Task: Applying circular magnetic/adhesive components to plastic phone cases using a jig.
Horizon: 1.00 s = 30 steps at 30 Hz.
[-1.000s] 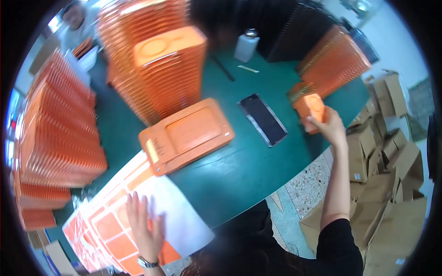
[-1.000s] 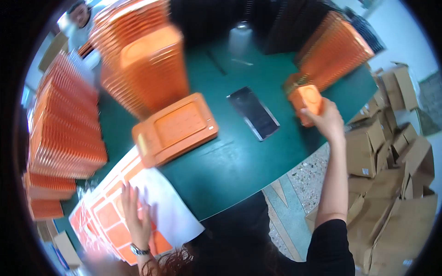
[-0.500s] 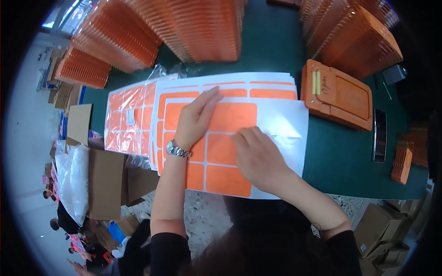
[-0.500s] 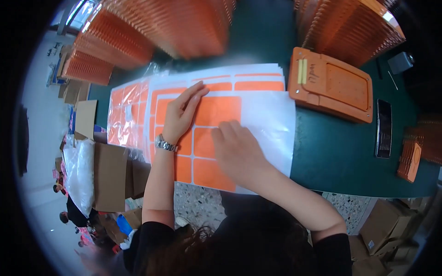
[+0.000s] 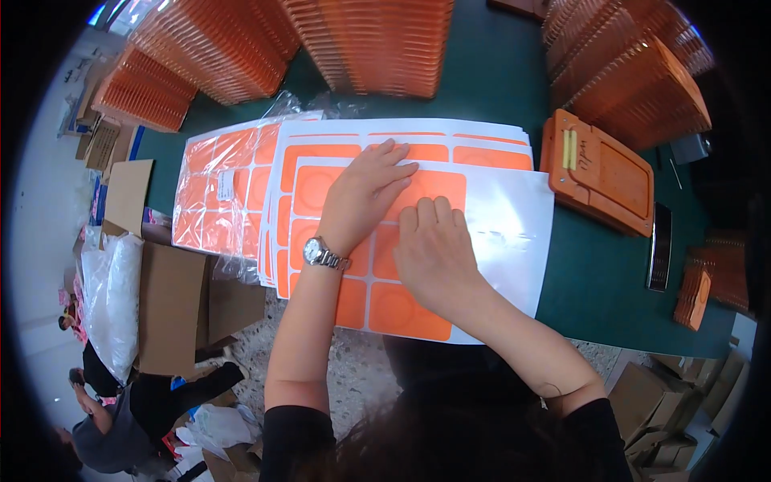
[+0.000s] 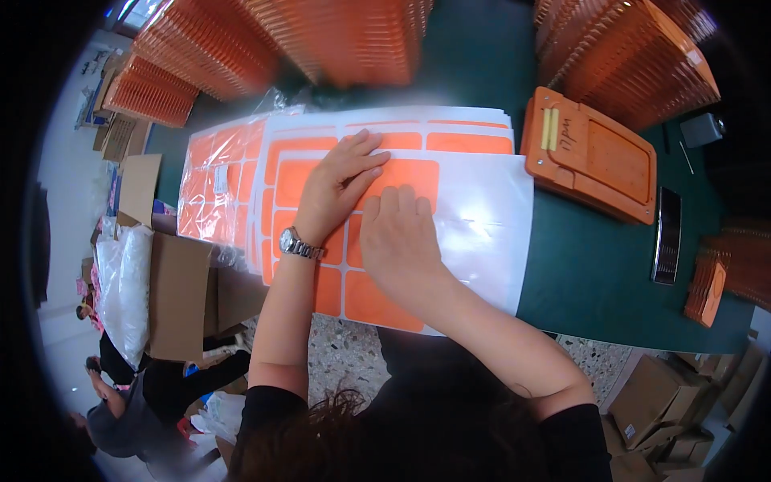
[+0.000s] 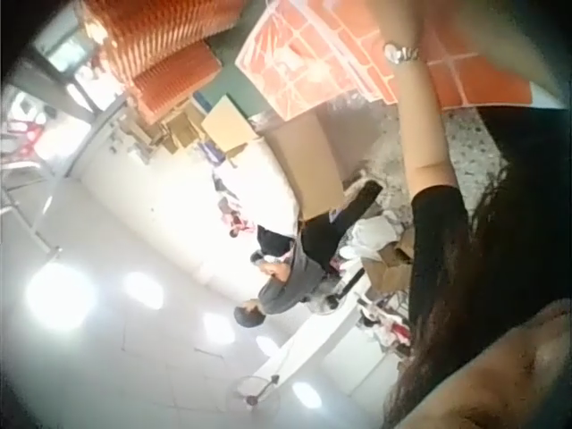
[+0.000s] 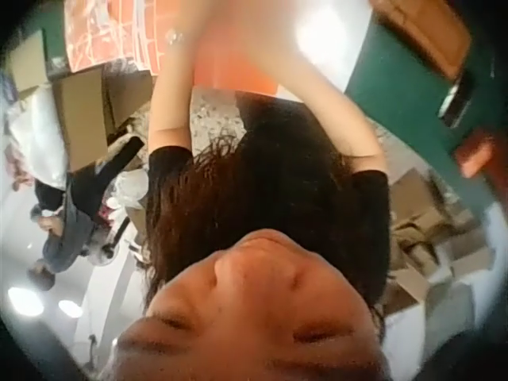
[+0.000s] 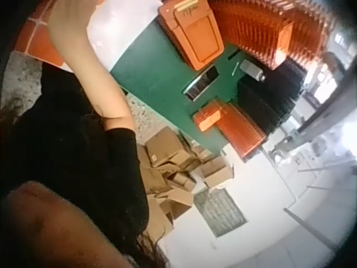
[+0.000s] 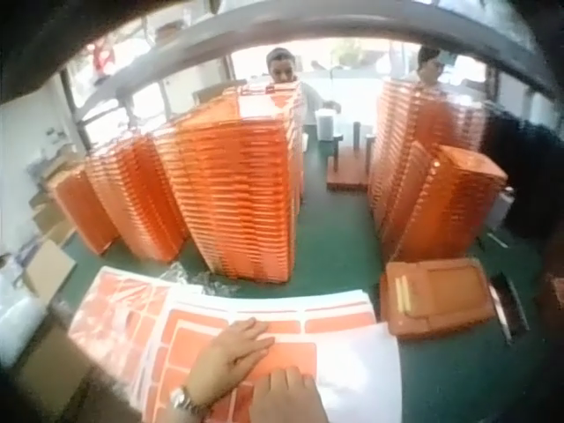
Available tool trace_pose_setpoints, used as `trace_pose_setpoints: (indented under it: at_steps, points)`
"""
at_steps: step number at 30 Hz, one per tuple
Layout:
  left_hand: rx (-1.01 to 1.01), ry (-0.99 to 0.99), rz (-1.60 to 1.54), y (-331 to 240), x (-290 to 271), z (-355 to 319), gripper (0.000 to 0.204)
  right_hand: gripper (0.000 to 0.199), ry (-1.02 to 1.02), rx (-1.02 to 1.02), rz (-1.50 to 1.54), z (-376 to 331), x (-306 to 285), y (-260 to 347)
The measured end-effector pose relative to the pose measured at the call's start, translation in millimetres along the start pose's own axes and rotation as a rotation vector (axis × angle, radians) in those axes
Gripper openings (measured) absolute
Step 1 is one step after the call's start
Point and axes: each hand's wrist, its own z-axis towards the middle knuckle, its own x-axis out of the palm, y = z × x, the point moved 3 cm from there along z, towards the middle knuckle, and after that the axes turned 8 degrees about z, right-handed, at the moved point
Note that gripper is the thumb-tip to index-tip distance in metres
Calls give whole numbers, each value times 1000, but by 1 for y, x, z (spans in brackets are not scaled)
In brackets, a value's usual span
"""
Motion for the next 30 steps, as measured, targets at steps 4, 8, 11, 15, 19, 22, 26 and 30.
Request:
trace_pose_setpoints:
  at_steps: [4,8,11,15,19,22,26,30]
  points:
    - [13,9,-13,0,-4,1,24,11,-84,-26,40,-3,-8,-5]
    - [-13,42,-42,-2,-1,3,24,9,-217,-96,324,-11,-28,-8]
    - [-32,69,-2,-6,4,5,23,8,-268,-157,560,-34,-66,-17]
    - [-9,87,-31,-20,-4,10,23,17,-465,-159,751,-65,-173,-54]
    - [-255,156,-168,-32,-22,30,26,27,-714,-9,-33,-103,-231,-109]
    - [-114,41,-133,-72,-38,77,30,26,-617,24,-179,-110,-223,-149]
    - [78,-11,-167,-131,-32,152,38,26,-528,85,-188,-112,-211,-171]
    - [244,-111,-316,-164,-25,206,45,21,-489,154,-76,-109,-206,-182]
